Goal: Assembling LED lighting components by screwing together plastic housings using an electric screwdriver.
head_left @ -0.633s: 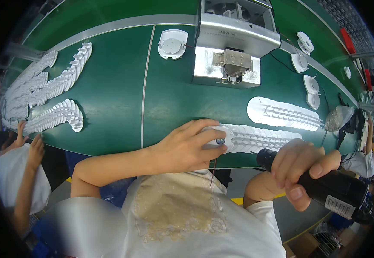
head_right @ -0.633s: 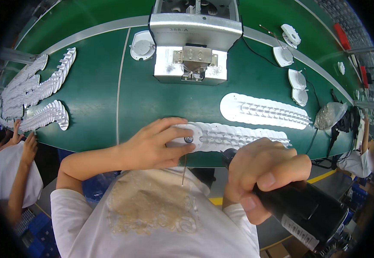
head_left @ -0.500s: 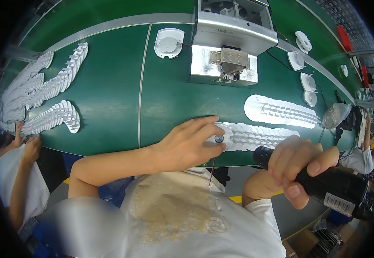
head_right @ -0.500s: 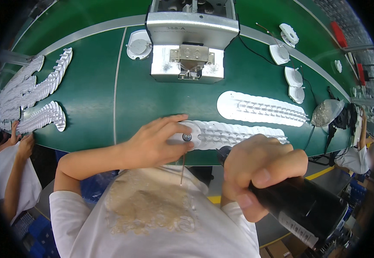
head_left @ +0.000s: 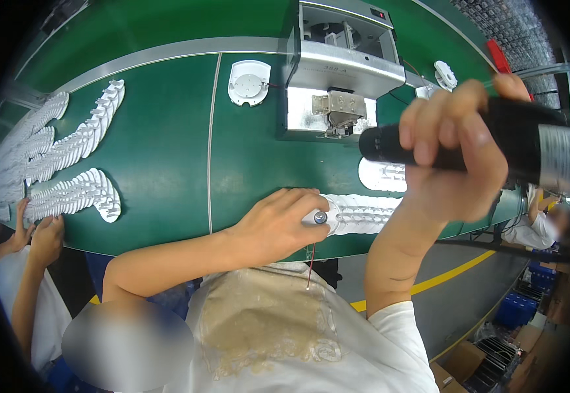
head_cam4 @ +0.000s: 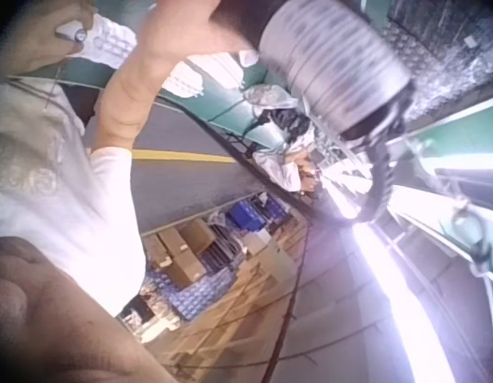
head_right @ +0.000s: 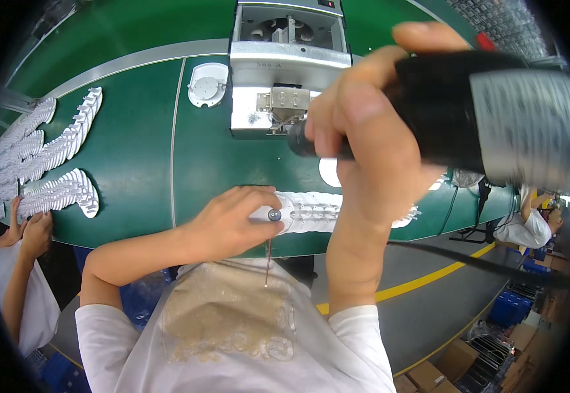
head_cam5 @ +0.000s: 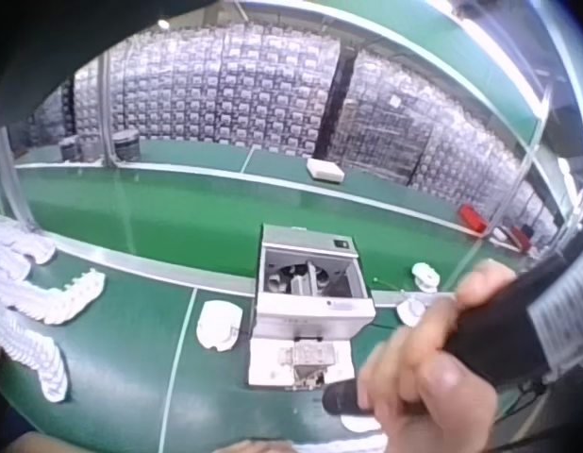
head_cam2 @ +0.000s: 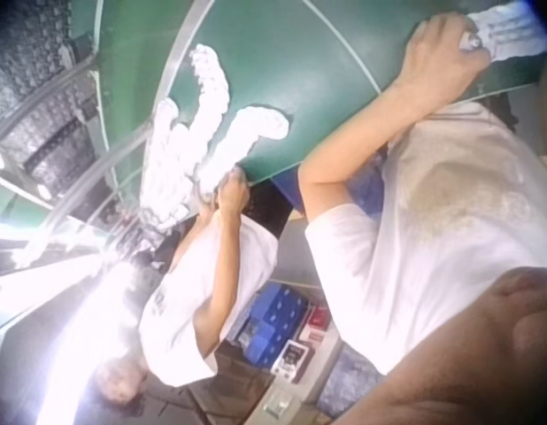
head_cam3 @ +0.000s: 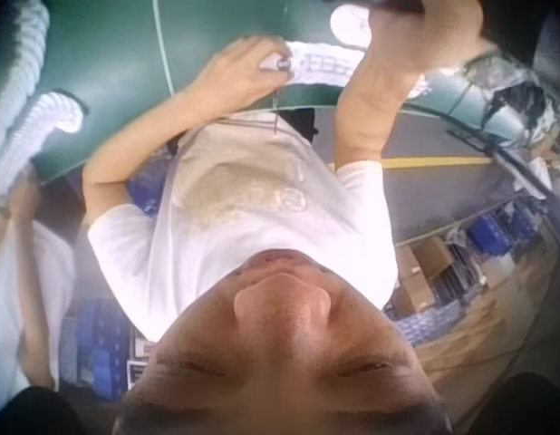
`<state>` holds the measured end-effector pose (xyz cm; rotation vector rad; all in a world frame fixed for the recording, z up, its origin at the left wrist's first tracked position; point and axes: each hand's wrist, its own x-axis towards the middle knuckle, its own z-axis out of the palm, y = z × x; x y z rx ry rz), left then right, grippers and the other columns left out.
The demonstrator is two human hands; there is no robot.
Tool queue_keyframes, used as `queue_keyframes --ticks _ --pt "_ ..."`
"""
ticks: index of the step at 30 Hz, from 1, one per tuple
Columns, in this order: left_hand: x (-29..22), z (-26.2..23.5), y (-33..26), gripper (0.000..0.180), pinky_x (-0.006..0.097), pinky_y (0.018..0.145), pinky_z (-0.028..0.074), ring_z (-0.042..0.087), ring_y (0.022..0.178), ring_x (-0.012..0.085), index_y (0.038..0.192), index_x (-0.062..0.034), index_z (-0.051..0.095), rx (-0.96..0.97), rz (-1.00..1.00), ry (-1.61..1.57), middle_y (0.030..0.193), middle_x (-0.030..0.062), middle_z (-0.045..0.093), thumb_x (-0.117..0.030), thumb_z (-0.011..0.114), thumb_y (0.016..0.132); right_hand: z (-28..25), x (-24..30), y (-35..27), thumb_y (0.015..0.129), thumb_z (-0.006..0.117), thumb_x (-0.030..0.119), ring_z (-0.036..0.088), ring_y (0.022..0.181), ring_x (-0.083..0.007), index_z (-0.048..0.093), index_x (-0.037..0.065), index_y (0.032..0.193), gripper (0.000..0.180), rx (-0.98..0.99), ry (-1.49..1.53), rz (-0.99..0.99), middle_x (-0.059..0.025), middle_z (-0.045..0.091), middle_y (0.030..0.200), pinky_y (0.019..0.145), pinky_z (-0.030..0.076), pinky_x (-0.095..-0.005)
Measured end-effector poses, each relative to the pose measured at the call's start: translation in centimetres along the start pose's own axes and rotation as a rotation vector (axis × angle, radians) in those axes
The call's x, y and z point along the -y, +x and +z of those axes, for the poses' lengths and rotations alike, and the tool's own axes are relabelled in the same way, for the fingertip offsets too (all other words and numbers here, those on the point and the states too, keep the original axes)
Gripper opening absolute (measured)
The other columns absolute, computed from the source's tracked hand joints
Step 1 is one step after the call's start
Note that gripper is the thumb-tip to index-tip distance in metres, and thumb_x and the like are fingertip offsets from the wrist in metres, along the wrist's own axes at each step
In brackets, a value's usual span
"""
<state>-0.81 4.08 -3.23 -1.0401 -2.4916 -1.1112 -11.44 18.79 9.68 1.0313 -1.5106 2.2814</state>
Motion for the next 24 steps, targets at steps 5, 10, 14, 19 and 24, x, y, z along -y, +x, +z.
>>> queue_keyframes --ticks 5,10,14,19,24 --pt "0.0 -0.5 -0.2 0.014 0.036 0.081 0.049 0.056 0.101 0.0257 0.085 -0.0121 0.062 -0.008 0.001 -0.029 0.107 0.0072 0.054 -0.012 0.064 0.070 1.1 -1.2 1.6 0.078 0.047 0.006 0.043 0.047 -0.0146 0.047 0.003 0.119 0.040 -0.080 -0.125 0.032 -0.0062 0.044 0.067 0.049 0.041 -0.0337" --pt "0.1 -0.7 -0.3 0.014 0.035 0.083 0.048 0.055 0.104 0.0260 0.084 -0.0119 0.062 -0.008 -0.003 -0.041 0.107 0.0073 0.054 -0.012 0.063 0.070 1.0 -2.6 2.2 0.076 0.050 0.000 0.044 0.043 -0.0144 0.045 -0.001 0.113 0.038 -0.104 -0.123 0.051 -0.0080 0.049 0.064 0.045 0.042 -0.0318" --pt "0.2 -0.5 -0.5 0.013 0.035 0.084 0.048 0.054 0.104 0.0251 0.083 -0.0117 0.062 -0.001 -0.001 -0.035 0.107 0.0070 0.053 -0.011 0.064 0.070 1.4 -2.7 2.4 0.075 0.046 0.000 0.040 0.043 -0.0143 0.046 0.001 0.111 0.036 -0.012 -0.146 0.113 -0.0073 0.045 0.065 0.048 0.041 -0.0327" --pt "0.2 -0.3 -0.7 0.014 0.034 0.084 0.047 0.054 0.103 0.0242 0.083 -0.0113 0.062 -0.052 -0.017 -0.050 0.107 0.0068 0.053 -0.011 0.063 0.069 0.5 -1.9 0.3 0.074 0.053 -0.004 0.043 0.040 -0.0150 0.042 0.001 0.113 0.041 -0.015 0.097 0.145 -0.0070 0.049 0.061 0.041 0.041 -0.0306" --pt "0.4 -0.2 -0.8 0.017 0.034 0.083 0.047 0.054 0.102 0.0246 0.084 -0.0112 0.063 -0.042 0.019 -0.020 0.106 0.0071 0.053 -0.011 0.062 0.067 0.0 1.8 -4.3 0.080 0.055 0.001 0.046 0.044 -0.0160 0.034 0.008 0.117 0.042 0.061 0.062 0.172 -0.0061 0.046 0.062 0.045 0.043 -0.0338"
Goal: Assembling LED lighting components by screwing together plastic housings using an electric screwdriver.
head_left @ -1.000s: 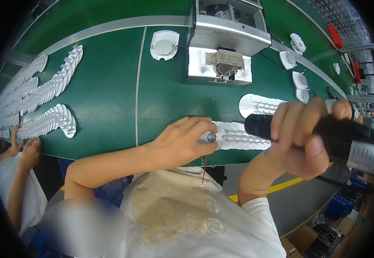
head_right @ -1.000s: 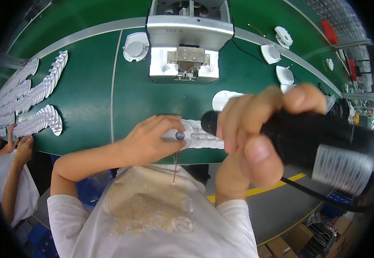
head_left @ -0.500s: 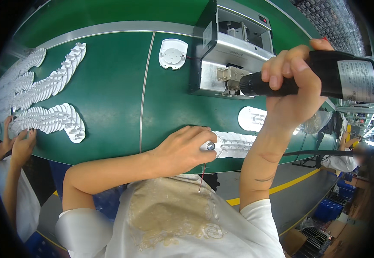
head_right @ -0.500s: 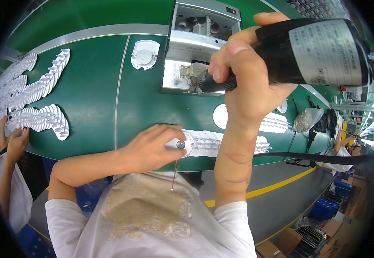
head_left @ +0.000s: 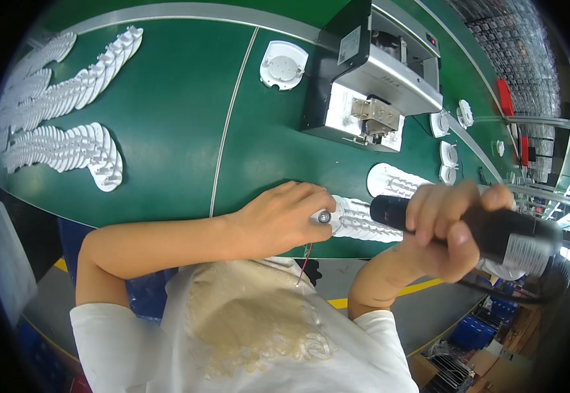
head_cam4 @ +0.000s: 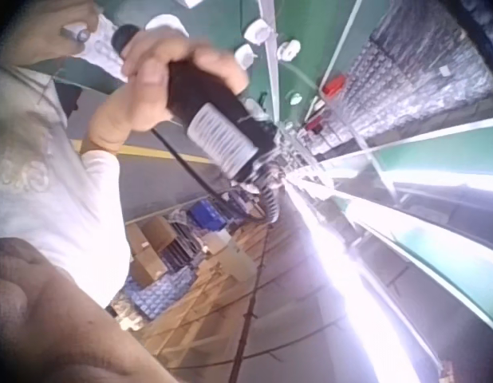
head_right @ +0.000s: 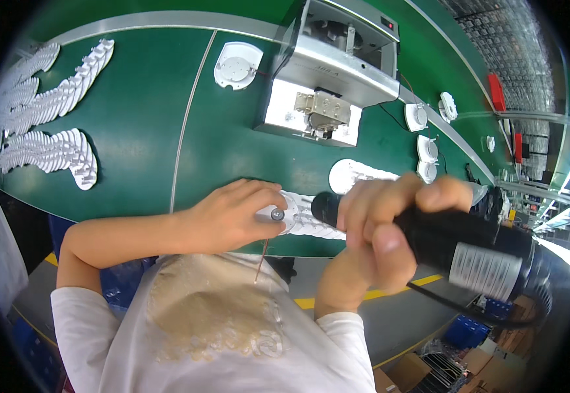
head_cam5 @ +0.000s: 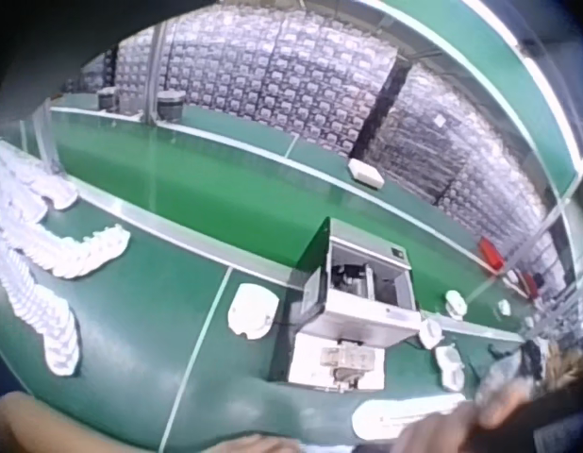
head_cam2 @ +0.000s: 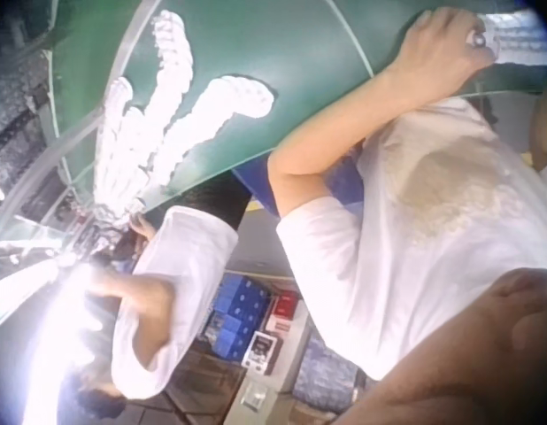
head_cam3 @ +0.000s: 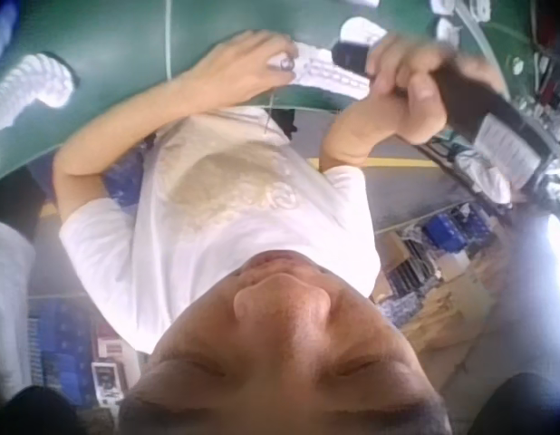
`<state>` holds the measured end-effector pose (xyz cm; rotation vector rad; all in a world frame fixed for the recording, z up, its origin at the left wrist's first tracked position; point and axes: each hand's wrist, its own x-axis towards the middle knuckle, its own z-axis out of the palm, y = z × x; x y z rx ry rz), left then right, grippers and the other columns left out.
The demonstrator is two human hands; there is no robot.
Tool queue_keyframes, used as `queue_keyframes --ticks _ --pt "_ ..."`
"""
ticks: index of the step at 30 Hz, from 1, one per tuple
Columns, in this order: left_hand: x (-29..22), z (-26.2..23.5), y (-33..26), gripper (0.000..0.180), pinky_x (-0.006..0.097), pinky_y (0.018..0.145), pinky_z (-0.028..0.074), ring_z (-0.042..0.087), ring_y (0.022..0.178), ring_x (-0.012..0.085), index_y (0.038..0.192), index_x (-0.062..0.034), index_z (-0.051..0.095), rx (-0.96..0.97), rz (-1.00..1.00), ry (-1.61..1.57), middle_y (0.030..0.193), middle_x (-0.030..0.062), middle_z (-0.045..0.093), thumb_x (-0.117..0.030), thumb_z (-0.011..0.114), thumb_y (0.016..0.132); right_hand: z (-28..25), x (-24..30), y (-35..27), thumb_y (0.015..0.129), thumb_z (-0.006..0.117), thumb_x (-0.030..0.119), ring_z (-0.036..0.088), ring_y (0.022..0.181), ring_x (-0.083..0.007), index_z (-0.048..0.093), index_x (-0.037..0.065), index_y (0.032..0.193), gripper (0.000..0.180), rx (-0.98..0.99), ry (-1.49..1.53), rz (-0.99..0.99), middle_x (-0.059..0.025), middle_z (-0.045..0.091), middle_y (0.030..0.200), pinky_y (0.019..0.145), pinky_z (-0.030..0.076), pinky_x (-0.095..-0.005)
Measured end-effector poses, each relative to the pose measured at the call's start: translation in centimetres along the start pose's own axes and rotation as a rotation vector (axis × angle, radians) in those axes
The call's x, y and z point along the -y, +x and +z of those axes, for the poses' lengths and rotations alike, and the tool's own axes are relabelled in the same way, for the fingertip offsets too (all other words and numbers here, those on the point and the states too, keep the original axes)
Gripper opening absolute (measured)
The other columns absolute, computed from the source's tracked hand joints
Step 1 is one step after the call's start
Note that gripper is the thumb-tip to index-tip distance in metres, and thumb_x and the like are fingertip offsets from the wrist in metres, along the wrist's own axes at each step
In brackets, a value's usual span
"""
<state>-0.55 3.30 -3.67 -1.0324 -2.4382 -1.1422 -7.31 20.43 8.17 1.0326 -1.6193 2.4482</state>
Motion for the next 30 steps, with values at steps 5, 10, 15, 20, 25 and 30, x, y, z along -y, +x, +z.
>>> queue_keyframes --ticks 5,10,15,20,25,30 --pt "-0.1 0.0 0.1 0.019 0.034 0.083 0.047 0.054 0.102 0.0245 0.086 -0.0113 0.064 -0.001 0.014 -0.004 0.106 0.0073 0.053 -0.012 0.061 0.067 0.5 0.7 -1.7 0.078 0.059 0.000 0.048 0.044 -0.0169 0.034 0.008 0.110 0.041 -0.017 -0.038 0.056 -0.0066 0.047 0.062 0.046 0.045 -0.0342" --pt "-0.1 0.0 -0.1 0.019 0.034 0.083 0.047 0.054 0.103 0.0245 0.085 -0.0112 0.065 -0.002 -0.006 0.004 0.106 0.0073 0.053 -0.012 0.061 0.067 1.4 -1.0 -2.3 0.076 0.063 0.001 0.046 0.044 -0.0153 0.038 0.008 0.105 0.039 -0.157 -0.065 0.068 -0.0063 0.048 0.062 0.043 0.042 -0.0314" --pt "-0.1 0.0 0.0 0.019 0.034 0.083 0.047 0.054 0.103 0.0246 0.086 -0.0112 0.065 -0.003 -0.005 -0.006 0.106 0.0076 0.054 -0.013 0.061 0.068 2.0 -1.3 -2.3 0.074 0.055 0.002 0.045 0.040 -0.0147 0.039 0.005 0.107 0.037 -0.140 -0.187 0.076 -0.0049 0.045 0.060 0.042 0.041 -0.0316" --pt "-0.1 -0.1 0.0 0.021 0.034 0.083 0.047 0.054 0.103 0.0245 0.088 -0.0113 0.066 -0.003 -0.003 -0.007 0.107 0.0078 0.054 -0.013 0.061 0.068 1.7 -1.6 -2.5 0.077 0.058 -0.001 0.046 0.041 -0.0145 0.039 0.006 0.103 0.034 0.027 -0.169 0.076 -0.0052 0.046 0.061 0.043 0.042 -0.0304" --pt "-0.2 -0.1 -0.1 0.021 0.035 0.084 0.046 0.054 0.105 0.0246 0.089 -0.0115 0.066 -0.019 -0.007 -0.021 0.108 0.0080 0.054 -0.013 0.061 0.069 1.2 -2.0 -2.0 0.076 0.059 -0.002 0.047 0.041 -0.0142 0.039 0.005 0.103 0.035 0.103 -0.155 0.076 -0.0058 0.046 0.061 0.041 0.042 -0.0294" --pt "0.1 0.0 -0.2 0.021 0.036 0.086 0.049 0.056 0.107 0.0274 0.090 -0.0124 0.067 0.030 0.004 0.008 0.106 0.0067 0.054 -0.014 0.063 0.069 0.4 -1.8 0.7 0.077 0.054 -0.001 0.040 0.042 -0.0131 0.043 0.004 0.111 0.036 0.042 0.018 -0.002 -0.0050 0.046 0.063 0.042 0.038 -0.0305"
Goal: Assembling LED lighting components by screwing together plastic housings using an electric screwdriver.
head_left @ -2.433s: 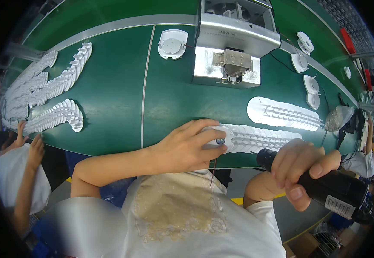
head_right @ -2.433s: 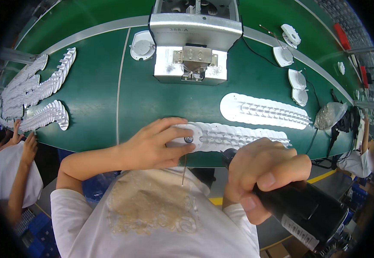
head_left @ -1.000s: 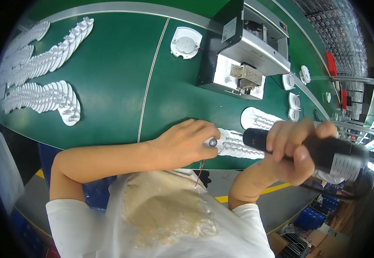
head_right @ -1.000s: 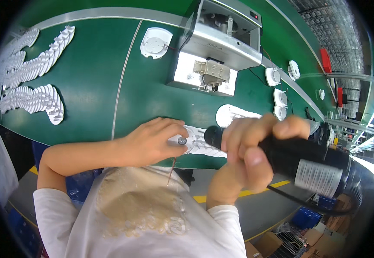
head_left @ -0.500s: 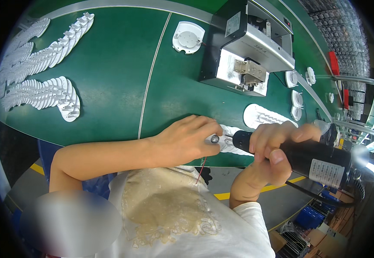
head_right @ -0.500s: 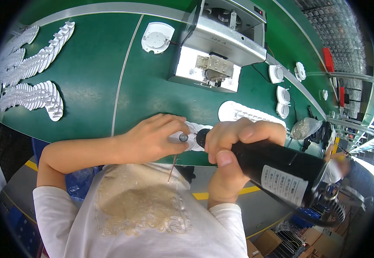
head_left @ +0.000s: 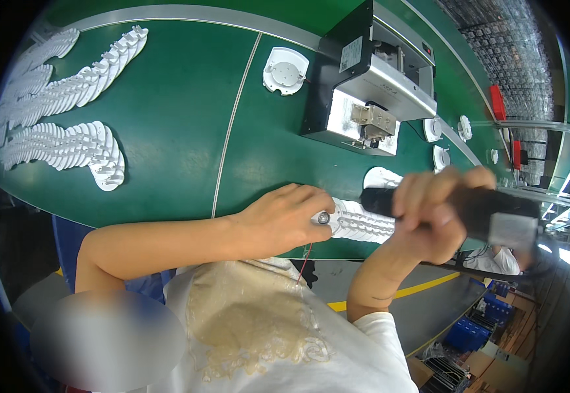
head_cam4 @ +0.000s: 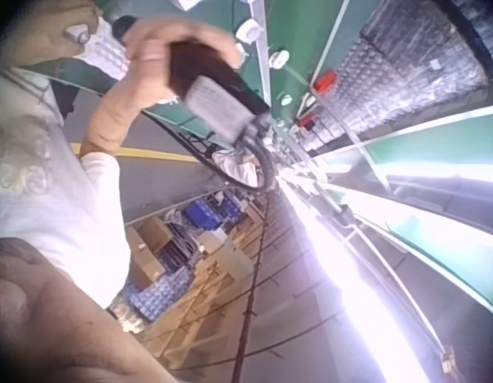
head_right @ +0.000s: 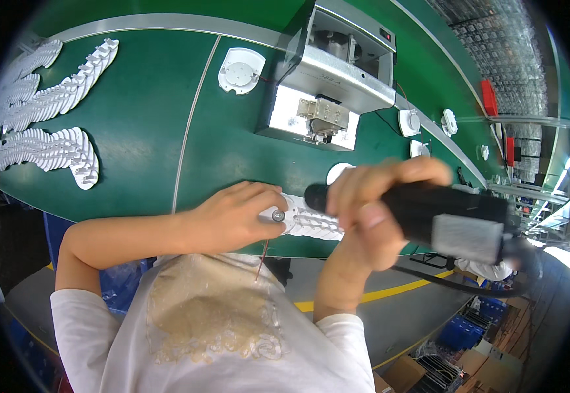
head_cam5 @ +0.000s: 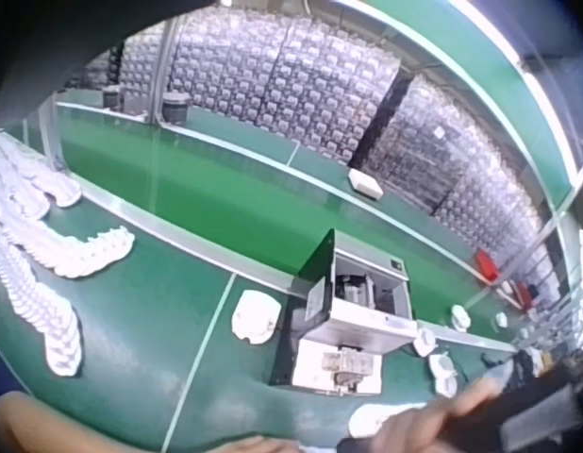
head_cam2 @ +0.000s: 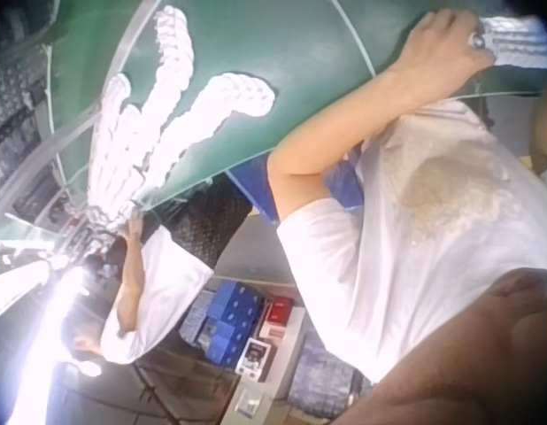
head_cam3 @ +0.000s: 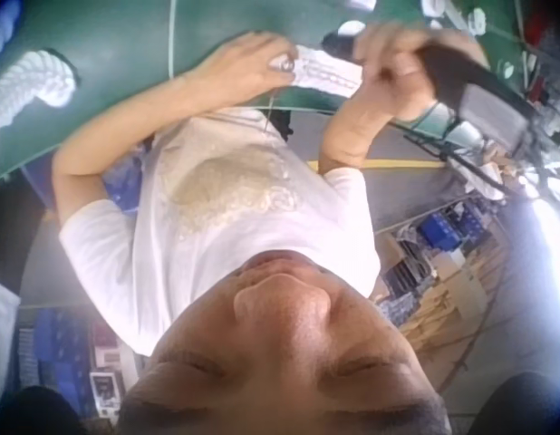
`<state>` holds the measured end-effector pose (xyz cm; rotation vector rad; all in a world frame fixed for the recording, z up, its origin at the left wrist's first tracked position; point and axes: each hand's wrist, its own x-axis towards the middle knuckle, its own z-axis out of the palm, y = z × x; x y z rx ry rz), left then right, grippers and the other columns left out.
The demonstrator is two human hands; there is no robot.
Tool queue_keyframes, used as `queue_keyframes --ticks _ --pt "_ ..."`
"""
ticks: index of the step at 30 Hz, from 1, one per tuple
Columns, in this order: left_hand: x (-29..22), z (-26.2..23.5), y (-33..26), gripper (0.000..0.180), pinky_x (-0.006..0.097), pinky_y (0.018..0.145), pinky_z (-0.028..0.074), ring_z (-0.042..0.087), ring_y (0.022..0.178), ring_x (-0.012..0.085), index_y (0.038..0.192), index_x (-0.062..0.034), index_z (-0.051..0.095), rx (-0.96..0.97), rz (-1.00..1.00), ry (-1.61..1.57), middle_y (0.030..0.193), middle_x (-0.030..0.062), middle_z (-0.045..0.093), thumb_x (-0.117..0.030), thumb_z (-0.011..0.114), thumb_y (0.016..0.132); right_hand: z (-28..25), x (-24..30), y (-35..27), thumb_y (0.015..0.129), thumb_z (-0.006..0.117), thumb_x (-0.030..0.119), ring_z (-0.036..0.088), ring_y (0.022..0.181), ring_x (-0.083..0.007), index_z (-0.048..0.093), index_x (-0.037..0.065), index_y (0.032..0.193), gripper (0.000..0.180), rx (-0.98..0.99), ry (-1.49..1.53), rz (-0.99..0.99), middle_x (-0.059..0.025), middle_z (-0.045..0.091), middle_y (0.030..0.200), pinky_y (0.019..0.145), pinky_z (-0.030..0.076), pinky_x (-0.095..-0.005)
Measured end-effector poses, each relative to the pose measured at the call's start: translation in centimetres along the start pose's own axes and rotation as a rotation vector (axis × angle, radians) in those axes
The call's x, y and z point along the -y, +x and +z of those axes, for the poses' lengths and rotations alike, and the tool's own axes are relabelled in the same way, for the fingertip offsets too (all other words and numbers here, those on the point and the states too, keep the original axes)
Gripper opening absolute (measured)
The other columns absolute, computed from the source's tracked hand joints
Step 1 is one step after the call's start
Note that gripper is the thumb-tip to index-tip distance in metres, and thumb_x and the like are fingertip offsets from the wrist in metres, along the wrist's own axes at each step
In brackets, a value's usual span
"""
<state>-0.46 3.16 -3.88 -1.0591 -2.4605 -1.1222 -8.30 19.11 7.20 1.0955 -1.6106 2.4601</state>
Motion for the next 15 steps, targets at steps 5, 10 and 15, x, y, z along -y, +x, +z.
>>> queue_keyframes --ticks 5,10,15 --pt "0.2 0.0 0.0 0.021 0.036 0.085 0.049 0.056 0.106 0.0273 0.090 -0.0124 0.065 0.001 -0.007 -0.016 0.105 0.0071 0.054 -0.015 0.064 0.070 -0.6 -0.4 5.1 0.078 0.049 0.004 0.040 0.044 -0.0137 0.044 0.006 0.120 0.042 -0.164 -0.052 -0.162 -0.0062 0.045 0.066 0.044 0.040 -0.0322" --pt "0.1 0.2 0.2 0.020 0.036 0.085 0.049 0.056 0.106 0.0269 0.090 -0.0123 0.065 -0.023 0.010 -0.029 0.105 0.0069 0.054 -0.015 0.064 0.070 -0.9 -1.5 6.7 0.076 0.048 0.002 0.043 0.043 -0.0151 0.044 -0.003 0.112 0.037 -0.201 -0.177 -0.118 -0.0088 0.049 0.066 0.044 0.043 -0.0333" --pt "0.2 0.2 0.0 0.020 0.036 0.085 0.049 0.056 0.106 0.0275 0.090 -0.0125 0.065 0.012 -0.016 -0.027 0.105 0.0066 0.054 -0.014 0.063 0.070 -0.3 -2.1 7.3 0.074 0.051 0.000 0.043 0.041 -0.0155 0.044 -0.002 0.109 0.036 -0.134 -0.174 0.014 -0.0090 0.049 0.061 0.044 0.043 -0.0329"
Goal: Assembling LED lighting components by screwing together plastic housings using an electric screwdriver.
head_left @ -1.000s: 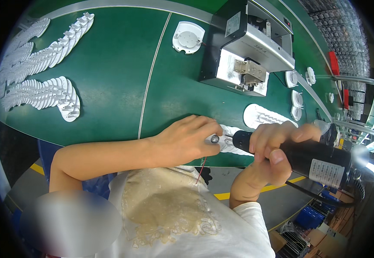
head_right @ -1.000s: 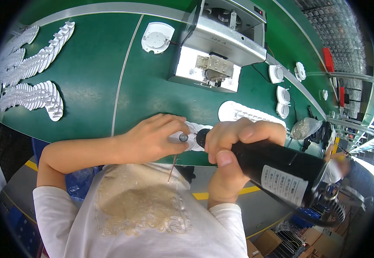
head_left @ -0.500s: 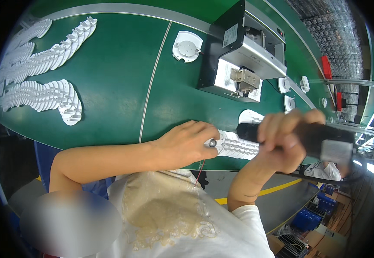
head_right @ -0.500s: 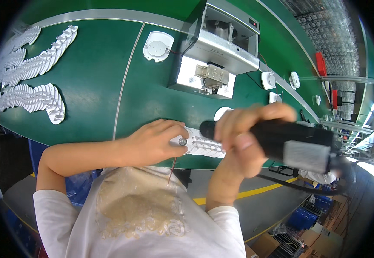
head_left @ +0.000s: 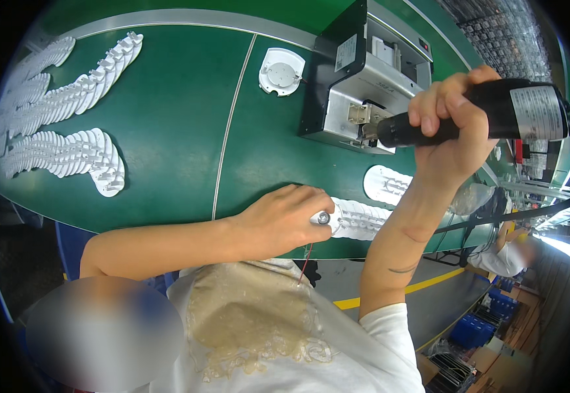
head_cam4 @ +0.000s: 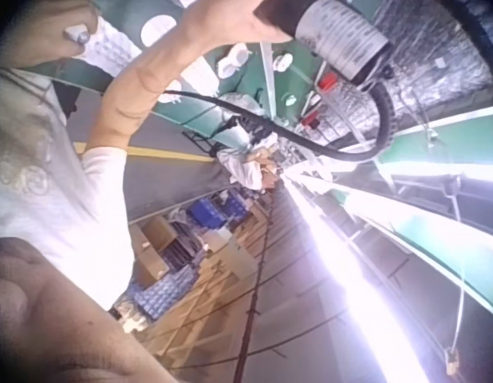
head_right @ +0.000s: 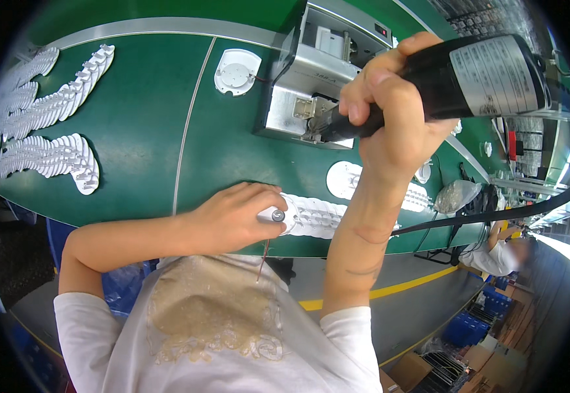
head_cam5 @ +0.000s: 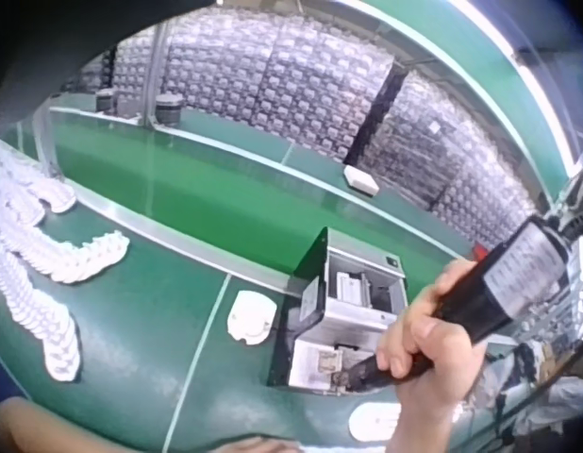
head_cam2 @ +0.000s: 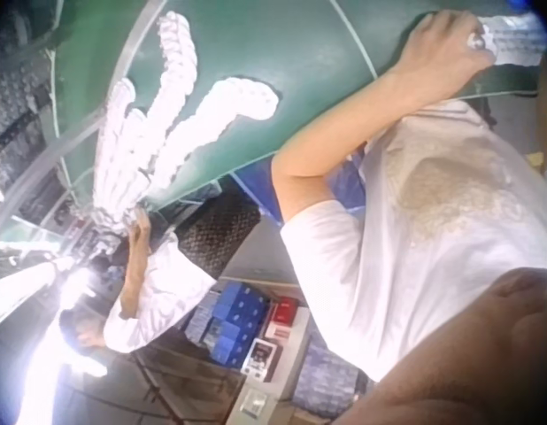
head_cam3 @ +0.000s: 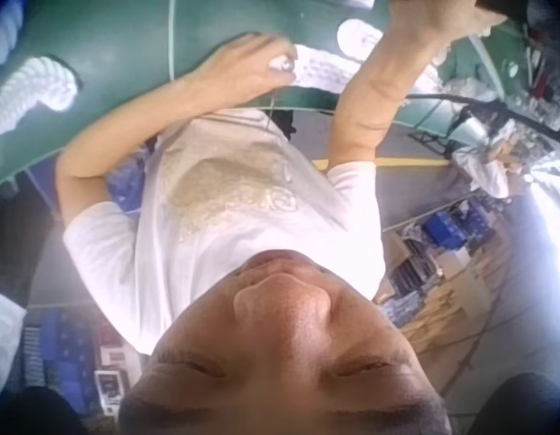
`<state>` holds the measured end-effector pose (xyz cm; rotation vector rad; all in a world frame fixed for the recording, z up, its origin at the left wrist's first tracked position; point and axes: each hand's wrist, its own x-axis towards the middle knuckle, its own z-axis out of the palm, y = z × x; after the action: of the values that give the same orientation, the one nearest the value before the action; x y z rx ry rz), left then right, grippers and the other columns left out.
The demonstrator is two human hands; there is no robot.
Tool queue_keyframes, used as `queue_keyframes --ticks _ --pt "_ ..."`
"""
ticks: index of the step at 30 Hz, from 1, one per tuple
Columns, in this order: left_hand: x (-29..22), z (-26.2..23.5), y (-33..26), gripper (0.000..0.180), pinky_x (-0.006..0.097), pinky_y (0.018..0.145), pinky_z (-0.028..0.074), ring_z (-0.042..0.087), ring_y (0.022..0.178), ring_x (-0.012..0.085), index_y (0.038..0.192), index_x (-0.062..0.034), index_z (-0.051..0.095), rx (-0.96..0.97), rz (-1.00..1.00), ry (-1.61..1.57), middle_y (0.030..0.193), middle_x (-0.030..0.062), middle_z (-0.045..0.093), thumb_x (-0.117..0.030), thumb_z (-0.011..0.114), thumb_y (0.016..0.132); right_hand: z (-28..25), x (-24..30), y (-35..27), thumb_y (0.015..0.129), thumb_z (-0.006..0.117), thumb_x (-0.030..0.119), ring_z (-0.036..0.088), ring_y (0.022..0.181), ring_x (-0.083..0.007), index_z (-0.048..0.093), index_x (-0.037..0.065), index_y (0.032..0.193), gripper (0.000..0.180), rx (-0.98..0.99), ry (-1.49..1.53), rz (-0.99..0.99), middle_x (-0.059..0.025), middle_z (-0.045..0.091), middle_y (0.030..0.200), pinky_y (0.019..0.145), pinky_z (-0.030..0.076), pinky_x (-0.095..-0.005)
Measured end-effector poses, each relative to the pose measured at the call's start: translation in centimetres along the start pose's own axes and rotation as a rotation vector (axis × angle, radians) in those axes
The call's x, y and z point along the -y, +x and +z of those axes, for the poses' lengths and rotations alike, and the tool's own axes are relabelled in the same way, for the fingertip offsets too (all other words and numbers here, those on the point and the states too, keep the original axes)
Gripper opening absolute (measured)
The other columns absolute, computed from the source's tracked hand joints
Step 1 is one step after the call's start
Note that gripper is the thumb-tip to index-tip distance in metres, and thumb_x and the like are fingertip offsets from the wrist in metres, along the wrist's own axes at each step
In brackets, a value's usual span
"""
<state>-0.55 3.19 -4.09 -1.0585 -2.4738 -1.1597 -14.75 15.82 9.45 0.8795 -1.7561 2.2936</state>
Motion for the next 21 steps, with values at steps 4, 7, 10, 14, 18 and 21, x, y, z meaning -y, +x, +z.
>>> queue_keyframes --ticks 4,7,10,14,18,21 --pt "0.0 0.2 -0.2 0.020 0.036 0.085 0.049 0.056 0.106 0.0274 0.090 -0.0129 0.065 -0.039 0.004 -0.003 0.105 0.0064 0.054 -0.013 0.063 0.070 -1.0 1.2 -3.1 0.076 0.054 0.001 0.045 0.040 -0.0154 0.044 0.005 0.116 0.042 0.088 0.153 0.024 -0.0073 0.048 0.063 0.043 0.042 -0.0318" --pt "-0.2 0.0 0.0 0.022 0.035 0.086 0.049 0.056 0.107 0.0269 0.091 -0.0135 0.066 -0.023 0.017 0.012 0.105 0.0061 0.054 -0.013 0.062 0.070 -1.6 3.4 -6.9 0.079 0.055 0.000 0.047 0.042 -0.0160 0.036 0.008 0.118 0.044 0.180 0.174 0.042 -0.0061 0.049 0.064 0.047 0.044 -0.0331" --pt "-0.2 -0.3 0.1 0.022 0.035 0.087 0.048 0.054 0.108 0.0259 0.092 -0.0140 0.067 0.004 0.002 0.010 0.106 0.0054 0.054 -0.014 0.062 0.070 -1.7 4.4 -9.4 0.079 0.056 -0.002 0.048 0.045 -0.0170 0.037 0.009 0.114 0.042 0.207 0.119 0.071 -0.0067 0.050 0.065 0.049 0.046 -0.0354" --pt "-0.2 -0.3 -0.1 0.021 0.035 0.087 0.048 0.054 0.109 0.0258 0.091 -0.0141 0.068 -0.001 -0.010 0.014 0.106 0.0051 0.054 -0.015 0.062 0.071 -1.9 3.9 -10.7 0.078 0.058 -0.003 0.050 0.047 -0.0180 0.037 0.010 0.112 0.042 0.204 0.134 0.100 -0.0075 0.050 0.065 0.048 0.046 -0.0345" --pt "-0.2 -0.2 0.0 0.020 0.035 0.086 0.048 0.054 0.109 0.0259 0.090 -0.0133 0.069 0.001 -0.001 0.016 0.107 0.0056 0.053 -0.014 0.063 0.071 -1.3 3.3 -11.8 0.076 0.060 -0.003 0.050 0.045 -0.0178 0.039 0.008 0.107 0.039 0.099 0.099 0.086 -0.0071 0.050 0.064 0.044 0.045 -0.0327" --pt "-0.4 -0.2 0.2 0.023 0.036 0.086 0.048 0.054 0.108 0.0269 0.091 -0.0120 0.069 0.001 -0.001 -0.011 0.107 0.0068 0.053 -0.014 0.067 0.067 -0.5 3.0 -12.3 0.073 0.056 -0.001 0.043 0.040 -0.0129 0.039 0.005 0.107 0.038 0.149 0.040 -0.046 -0.0047 0.046 0.059 0.039 0.041 -0.0303"
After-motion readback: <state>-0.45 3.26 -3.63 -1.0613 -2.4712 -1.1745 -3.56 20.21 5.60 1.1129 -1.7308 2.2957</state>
